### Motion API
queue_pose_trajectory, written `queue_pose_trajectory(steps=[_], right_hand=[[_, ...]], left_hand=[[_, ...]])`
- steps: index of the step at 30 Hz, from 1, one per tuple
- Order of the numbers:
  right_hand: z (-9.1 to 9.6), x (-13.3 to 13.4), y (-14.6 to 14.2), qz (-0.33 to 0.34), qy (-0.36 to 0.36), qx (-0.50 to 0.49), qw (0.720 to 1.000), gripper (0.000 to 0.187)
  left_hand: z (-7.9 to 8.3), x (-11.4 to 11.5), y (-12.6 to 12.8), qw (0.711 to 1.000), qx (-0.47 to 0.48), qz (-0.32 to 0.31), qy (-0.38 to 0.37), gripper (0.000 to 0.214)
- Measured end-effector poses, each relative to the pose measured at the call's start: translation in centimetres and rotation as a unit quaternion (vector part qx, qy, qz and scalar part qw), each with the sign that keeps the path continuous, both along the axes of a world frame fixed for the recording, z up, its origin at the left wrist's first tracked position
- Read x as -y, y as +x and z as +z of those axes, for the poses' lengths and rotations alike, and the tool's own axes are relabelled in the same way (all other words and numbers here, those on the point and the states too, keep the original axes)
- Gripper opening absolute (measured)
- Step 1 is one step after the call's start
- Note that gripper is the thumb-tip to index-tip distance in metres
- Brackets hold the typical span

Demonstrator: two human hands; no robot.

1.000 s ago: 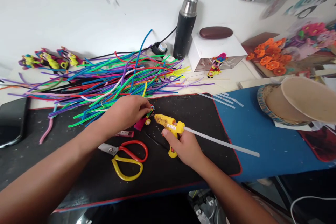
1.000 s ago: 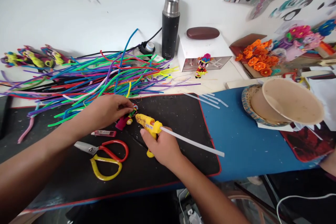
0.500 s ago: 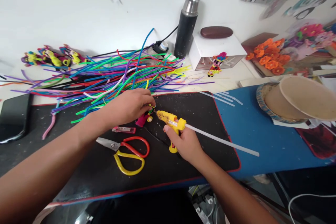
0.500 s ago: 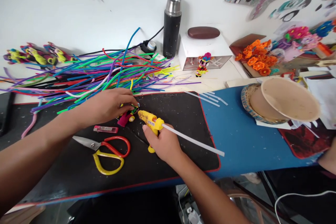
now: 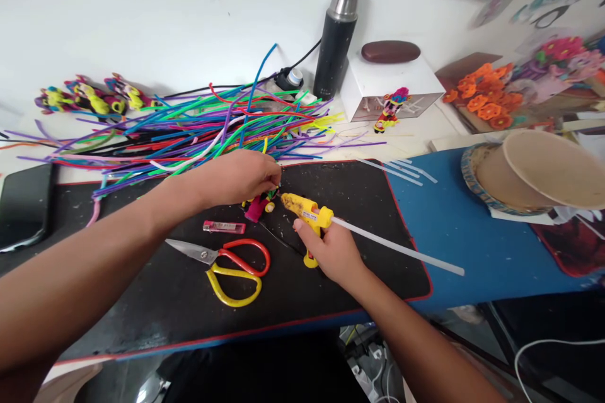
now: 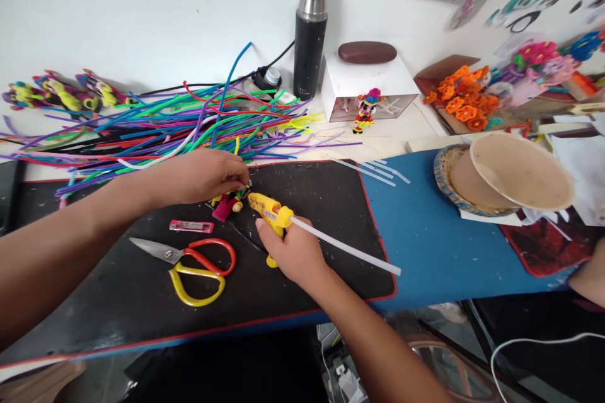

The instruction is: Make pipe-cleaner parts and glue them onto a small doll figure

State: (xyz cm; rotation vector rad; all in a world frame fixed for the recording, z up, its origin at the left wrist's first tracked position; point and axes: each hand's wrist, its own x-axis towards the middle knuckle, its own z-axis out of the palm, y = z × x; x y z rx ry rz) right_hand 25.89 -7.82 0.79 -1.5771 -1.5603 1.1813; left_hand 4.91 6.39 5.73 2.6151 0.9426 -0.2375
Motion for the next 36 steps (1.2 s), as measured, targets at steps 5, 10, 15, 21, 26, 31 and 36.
queue_pose_trajectory(steps=[5,10,15,21,26,31,36], right_hand=[[-0.1,0.0,-0.2,-0.005,-0.001,0.01,1.0,0.035],[-0.6,0.0,-0.3,-0.008,-0.004,0.015,1.0,0.034],[-0.6,-0.1,-0.4,-0.008,0.006,0.032,0.999,0.037],[-0.4,-0.3,-0.7,-0.015,0.011,0.039,0.999,0.039],[-0.5,-0.4,-1.0,-0.013,0.004,0.037,0.999,0.039],[-0.4,-0.5,-1.1,-0.014,0.005,0.044,0.999,0.04],[-0.1,-0.6,-1.3,-0.018,0.001,0.053,0.998,0.041]], left_hand=[[0.0,-0.4,0.1,1.0,-0.016,-0.004,-0.001,0.024],[0.2,-0.5,0.2,1.0,-0.017,0.014,-0.016,0.024],[0.1,-0.5,0.0,0.999,-0.003,0.021,-0.035,0.026],[-0.2,-0.7,-0.2,0.999,0.006,0.032,-0.034,0.026],[-0.3,-0.9,-0.3,0.998,0.018,0.039,-0.052,0.027],[-0.2,-0.9,-0.3,0.997,0.018,0.047,-0.058,0.026],[-0.1,-0.9,-0.3,0.997,0.018,0.05,-0.061,0.026]])
